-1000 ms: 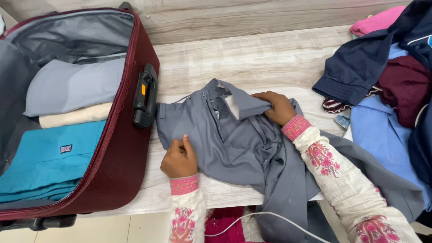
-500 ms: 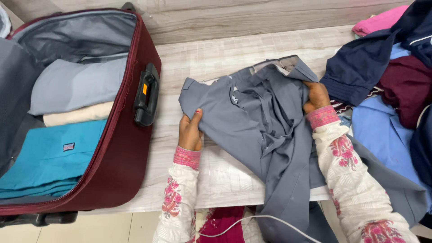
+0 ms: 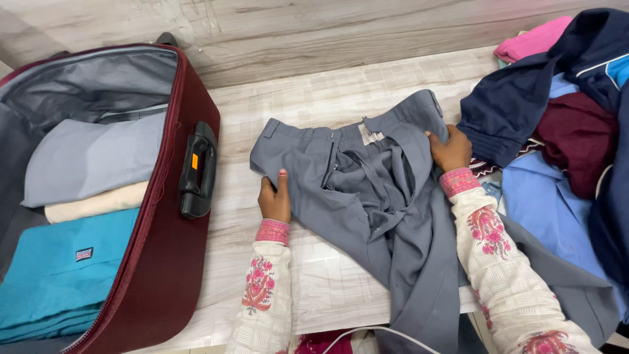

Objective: The person folds various garments including pants and shirts by hand on a surface and places them into a suitcase.

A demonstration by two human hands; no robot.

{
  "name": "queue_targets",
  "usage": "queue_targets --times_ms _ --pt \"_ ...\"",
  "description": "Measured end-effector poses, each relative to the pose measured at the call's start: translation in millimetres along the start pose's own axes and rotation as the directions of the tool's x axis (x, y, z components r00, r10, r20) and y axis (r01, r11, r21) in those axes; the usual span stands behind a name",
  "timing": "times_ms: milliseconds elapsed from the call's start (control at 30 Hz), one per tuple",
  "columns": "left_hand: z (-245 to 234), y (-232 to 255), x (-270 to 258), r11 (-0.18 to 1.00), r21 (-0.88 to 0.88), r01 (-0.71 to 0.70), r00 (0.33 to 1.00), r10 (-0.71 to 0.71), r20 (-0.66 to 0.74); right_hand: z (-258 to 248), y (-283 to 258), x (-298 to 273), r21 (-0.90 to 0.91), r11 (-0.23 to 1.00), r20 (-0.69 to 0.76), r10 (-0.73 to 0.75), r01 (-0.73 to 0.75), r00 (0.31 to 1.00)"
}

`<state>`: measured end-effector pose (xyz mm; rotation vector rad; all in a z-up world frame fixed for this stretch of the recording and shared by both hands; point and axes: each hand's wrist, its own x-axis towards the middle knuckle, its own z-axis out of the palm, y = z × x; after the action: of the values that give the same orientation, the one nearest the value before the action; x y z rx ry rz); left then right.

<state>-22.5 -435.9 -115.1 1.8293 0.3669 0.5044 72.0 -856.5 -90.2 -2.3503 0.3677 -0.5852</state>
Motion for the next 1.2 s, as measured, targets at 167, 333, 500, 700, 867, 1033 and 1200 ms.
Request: queue_targets --times_ms 167,333,500,700,867,1033,1200 --pt "-4.0 -13.9 -16.8 0.616 -0.713 0.335 0.927 -0.351 0.132 -32.3 -27.8 -30.3 0.003 0.953 -0.140 -0.300 0.304 0.944" --pt "-11.3 2.4 -108.8 0.448 -0.813 0.371 0.921 -0.289 0.261 -125.4 -73.6 -124.6 -0.020 0.878 -0.020 -0.479 0.478 0.878" --pt "29.4 14.7 -184.2 0.277 -0.785 0.554 0.829 -0.267 0.491 -182.8 -100.1 -210.8 -0.191 0.888 0.050 -0.416 0.417 0.908" --pt "68.2 74.4 -249.5 0.254 -0.599 0.759 0.651 -0.280 0.706 -186.7 -115.7 -283.3 -0.303 0.843 0.132 -0.425 0.445 0.896" --pt "49.2 80.8 -261.9 0.086 -0.590 0.803 0.596 -0.144 0.790 -193.7 -94.7 -327.5 -0.329 0.838 0.212 -0.383 0.435 0.899" --pt "34.7 82.9 -247.7 -0.228 -0.576 0.785 0.560 -0.138 0.817 -195.0 -63.2 -338.7 -0.001 0.947 0.402 -0.294 0.322 0.867" --pt "-29.0 112.1 -210.6 0.081 -0.640 0.764 0.632 0.104 0.768 -229.6 -55.1 -311.1 0.468 0.854 0.479 -0.029 -0.227 0.877"
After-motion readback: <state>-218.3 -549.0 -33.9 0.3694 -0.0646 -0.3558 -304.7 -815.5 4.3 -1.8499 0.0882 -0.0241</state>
